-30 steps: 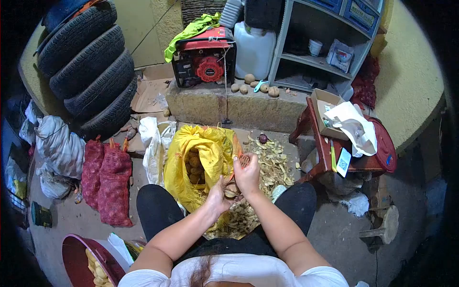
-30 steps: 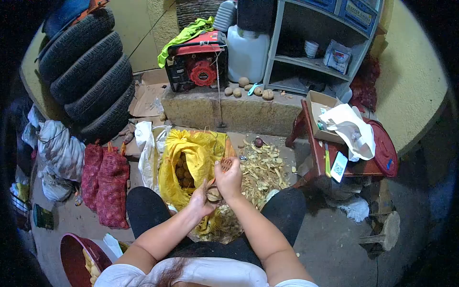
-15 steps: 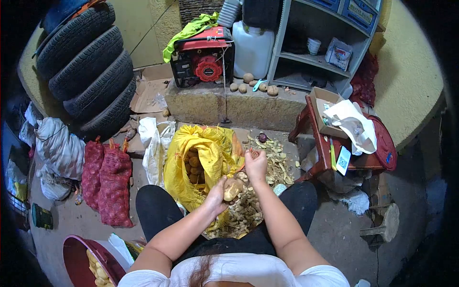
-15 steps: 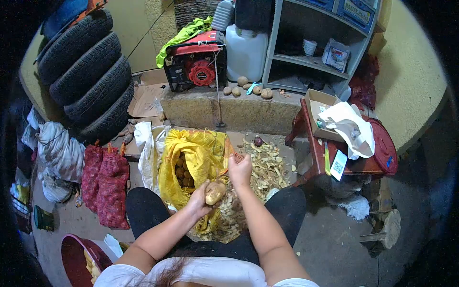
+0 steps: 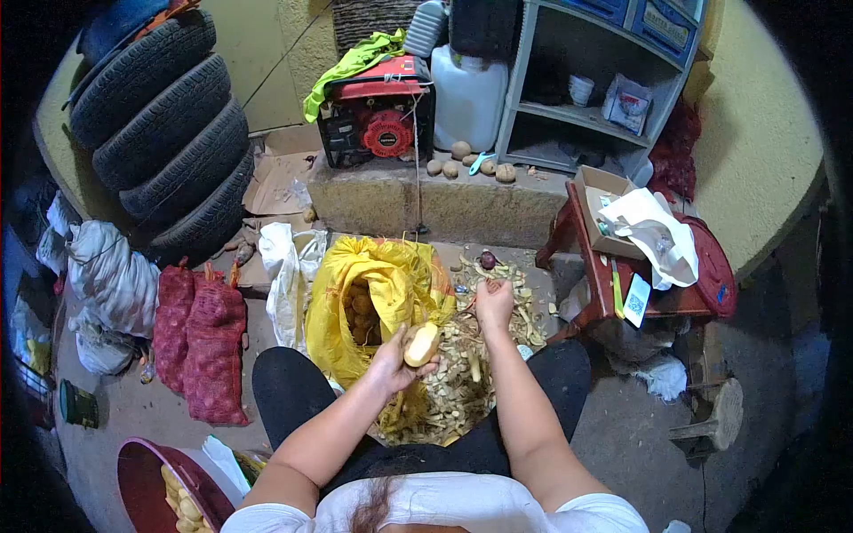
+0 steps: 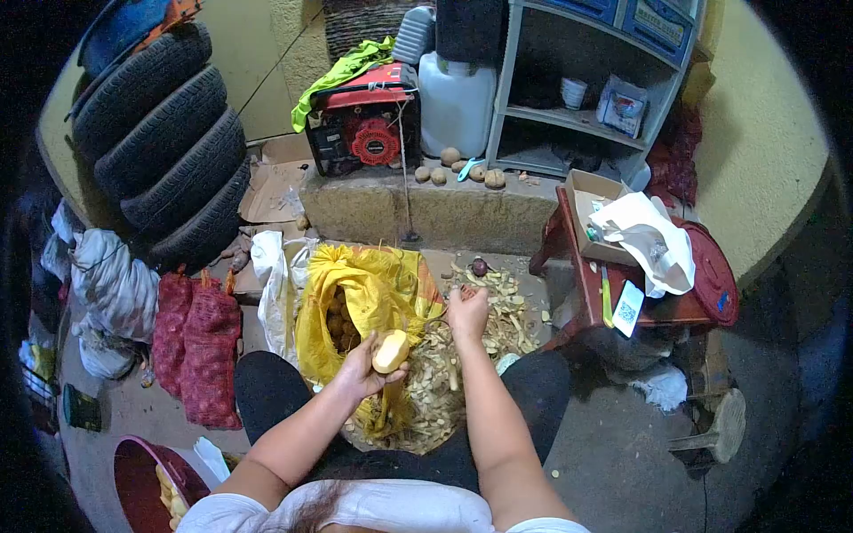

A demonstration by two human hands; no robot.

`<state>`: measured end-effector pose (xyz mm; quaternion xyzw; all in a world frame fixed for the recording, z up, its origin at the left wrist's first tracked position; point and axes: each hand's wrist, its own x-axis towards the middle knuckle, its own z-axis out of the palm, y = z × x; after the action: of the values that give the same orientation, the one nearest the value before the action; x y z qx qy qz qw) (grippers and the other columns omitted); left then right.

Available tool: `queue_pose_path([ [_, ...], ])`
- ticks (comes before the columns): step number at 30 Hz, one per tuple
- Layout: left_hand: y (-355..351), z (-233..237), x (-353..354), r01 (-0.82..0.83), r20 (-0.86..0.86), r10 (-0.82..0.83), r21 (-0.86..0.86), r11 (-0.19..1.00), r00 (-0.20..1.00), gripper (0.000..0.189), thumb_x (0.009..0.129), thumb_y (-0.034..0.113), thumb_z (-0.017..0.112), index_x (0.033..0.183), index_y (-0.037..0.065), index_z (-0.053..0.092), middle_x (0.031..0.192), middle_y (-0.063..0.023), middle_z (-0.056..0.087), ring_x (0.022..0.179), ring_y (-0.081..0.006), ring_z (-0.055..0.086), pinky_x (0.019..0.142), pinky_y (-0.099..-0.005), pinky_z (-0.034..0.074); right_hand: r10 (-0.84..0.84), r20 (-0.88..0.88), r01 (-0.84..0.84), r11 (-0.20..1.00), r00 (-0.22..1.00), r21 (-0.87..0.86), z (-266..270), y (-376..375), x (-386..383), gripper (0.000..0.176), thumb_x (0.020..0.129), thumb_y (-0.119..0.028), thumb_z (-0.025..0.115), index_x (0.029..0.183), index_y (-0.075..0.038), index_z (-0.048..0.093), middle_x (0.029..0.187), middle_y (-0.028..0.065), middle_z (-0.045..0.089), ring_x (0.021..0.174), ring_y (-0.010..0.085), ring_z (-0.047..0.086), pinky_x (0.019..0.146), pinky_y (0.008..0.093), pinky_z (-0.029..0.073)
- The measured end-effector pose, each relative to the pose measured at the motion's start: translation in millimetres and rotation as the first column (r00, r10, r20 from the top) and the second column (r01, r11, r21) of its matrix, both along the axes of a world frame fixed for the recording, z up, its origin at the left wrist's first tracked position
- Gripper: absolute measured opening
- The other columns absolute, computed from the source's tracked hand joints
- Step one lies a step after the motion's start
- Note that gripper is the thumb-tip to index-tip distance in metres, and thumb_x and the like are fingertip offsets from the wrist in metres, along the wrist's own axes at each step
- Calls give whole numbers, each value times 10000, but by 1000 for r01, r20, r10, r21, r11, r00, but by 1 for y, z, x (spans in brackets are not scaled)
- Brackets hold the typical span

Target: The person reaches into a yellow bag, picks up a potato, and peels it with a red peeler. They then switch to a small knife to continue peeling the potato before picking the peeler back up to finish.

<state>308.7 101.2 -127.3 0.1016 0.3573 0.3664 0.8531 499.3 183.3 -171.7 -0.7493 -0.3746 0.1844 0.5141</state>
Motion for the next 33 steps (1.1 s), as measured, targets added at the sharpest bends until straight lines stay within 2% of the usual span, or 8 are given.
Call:
queue_pose_path([
  [3, 5, -6, -1, -50, 9, 50, -75, 996, 999, 493, 891, 485, 252, 1088, 86, 462, 909, -119, 569, 687, -286, 557, 559, -365, 484, 52, 96, -65, 989, 994, 133, 14, -5, -12, 282, 732, -208, 604, 854, 24, 500, 690, 115, 573, 618, 202, 554, 597, 314, 441],
  [8, 2, -16, 7, -13, -62, 11, -40, 999, 998, 449, 904, 462, 234, 1045, 119, 486, 898, -85, 561, 773, -219, 526, 682, -398, 440, 334, -190, -260, 907, 923, 332, 61, -48, -66, 274, 747, -145, 609, 887, 33, 456, 733, 141, 579, 632, 191, 566, 573, 304, 448],
  [13, -3, -17, 16, -150, -59, 145, -100, 984, 988, 405, 909, 434, 256, 999, 119, 493, 877, -67, 554, 755, -189, 512, 630, -363, 430, 332, 100, -347, 901, 938, 259, 62, -62, -76, 322, 745, -202, 613, 907, 23, 449, 667, 163, 580, 565, 263, 581, 527, 341, 460],
  [18, 1, -21, 9, -26, 11, 27, -44, 999, 1000, 357, 908, 408, 291, 976, 127, 500, 785, -52, 575, 636, -188, 535, 510, -313, 429, 273, 99, -290, 921, 957, 261, 52, -51, -70, 312, 747, -208, 603, 897, 22, 456, 696, 188, 588, 617, 297, 597, 555, 368, 463],
  [24, -3, -4, 15, -31, -166, 25, -33, 999, 986, 352, 880, 411, 370, 992, 104, 500, 750, -71, 578, 557, -218, 535, 410, -276, 401, 161, -97, -151, 983, 982, 105, 50, -27, -40, 323, 727, -212, 609, 868, 48, 480, 734, 160, 588, 692, 237, 585, 632, 324, 457],
  [29, -4, -5, 5, 37, -110, -33, 28, 999, 993, 344, 874, 422, 384, 1042, 141, 489, 856, -94, 584, 639, -247, 557, 476, -315, 444, 167, 79, -147, 966, 983, -210, 26, -9, -13, 386, 673, -257, 609, 888, 43, 494, 767, 191, 599, 728, 270, 596, 662, 331, 454],
  [31, -1, -1, 1, 23, -10, -23, -20, 1000, 1000, 355, 889, 419, 358, 1018, 119, 497, 877, -72, 590, 705, -219, 574, 517, -333, 458, 126, -25, -129, 983, 992, -130, 24, -7, -7, 361, 692, -263, 604, 857, 42, 504, 739, 159, 599, 694, 248, 586, 643, 327, 454],
  [33, -1, 3, 0, -33, -24, 31, -49, 998, 999, 375, 886, 434, 353, 1021, 113, 495, 881, -78, 586, 718, -228, 566, 545, -348, 463, 250, -517, -306, 952, 818, -24, -2, 10, 16, 271, 743, -214, 586, 833, 32, 515, 667, 56, 546, 588, 136, 505, 561, 263, 424],
])
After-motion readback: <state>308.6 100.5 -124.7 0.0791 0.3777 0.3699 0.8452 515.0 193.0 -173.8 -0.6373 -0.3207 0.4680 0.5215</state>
